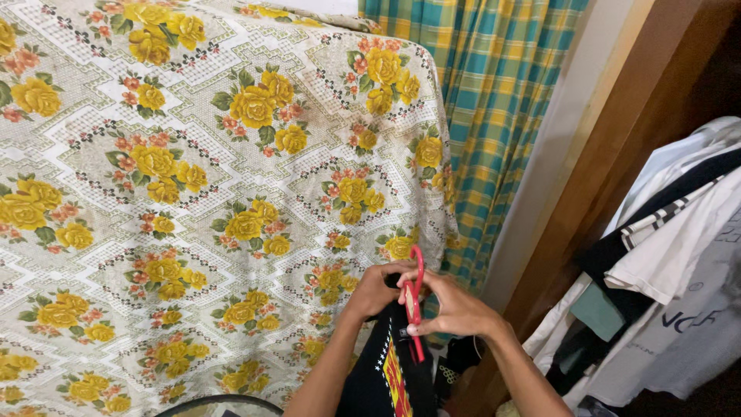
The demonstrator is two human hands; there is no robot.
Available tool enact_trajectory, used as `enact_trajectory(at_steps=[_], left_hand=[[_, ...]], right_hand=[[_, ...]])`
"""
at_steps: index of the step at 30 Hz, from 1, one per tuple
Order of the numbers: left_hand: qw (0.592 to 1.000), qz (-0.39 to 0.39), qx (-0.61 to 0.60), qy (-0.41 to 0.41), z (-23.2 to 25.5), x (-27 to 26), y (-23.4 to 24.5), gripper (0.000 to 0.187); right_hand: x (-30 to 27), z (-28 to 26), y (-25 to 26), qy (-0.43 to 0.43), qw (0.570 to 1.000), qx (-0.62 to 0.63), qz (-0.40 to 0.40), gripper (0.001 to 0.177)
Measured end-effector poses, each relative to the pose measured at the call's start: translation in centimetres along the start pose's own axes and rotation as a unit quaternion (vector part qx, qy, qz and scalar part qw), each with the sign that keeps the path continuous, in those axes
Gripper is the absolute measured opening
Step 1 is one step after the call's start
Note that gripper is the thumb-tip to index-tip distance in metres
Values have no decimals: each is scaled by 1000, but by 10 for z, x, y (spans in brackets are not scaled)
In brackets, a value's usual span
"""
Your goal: The person removes several shirts from hangers in a wooden wardrobe, one at a time, and places them into a round laundry basket on the floor. The shirts include black, gray, white, and striped tops. The hangers are returned to the wardrobe rod after each removal.
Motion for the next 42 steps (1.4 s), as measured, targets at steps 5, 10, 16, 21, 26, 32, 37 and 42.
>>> enact_trajectory(at_steps=[5, 10, 16, 21, 26, 32, 37, 42], left_hand=[[979, -48, -87, 177, -28, -11, -5, 55], [949, -128, 61, 281, -23, -49, -8, 51], [936, -136, 189, 265, 28, -67, 8, 58], [958, -75, 199, 192, 74, -68, 12, 34], [960, 32, 253, 116, 101, -62, 12, 25], [960, 123, 247, 52, 123, -57, 23, 22], [944, 113, 305, 55, 126, -54, 10, 22], [945, 119, 303, 38, 127, -50, 6, 22]], right_hand=[[10, 21, 0, -59, 989, -128, 40, 82], [9, 43, 12, -117, 987, -41, 103, 58], [5, 49, 29, -82, 979, -33, 185, 57], [-11, 68, 43, -150, 957, -70, 240, 57], [-27, 94, 43, -165, 943, -38, 288, 57], [-61, 153, 27, -218, 913, 70, 337, 59], [-96, 202, -5, -299, 880, 115, 352, 58], [-117, 232, -35, -277, 843, 217, 407, 55]])
Point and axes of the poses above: each hand's wrist, its own x-axis towards the middle knuckle, its own y-axis out of the back of the hand, z = x × y, the point moved 10 cm from there along x, towards the middle knuckle, and after that the axes turned 7 degrees about y, right-handed, at the moved point
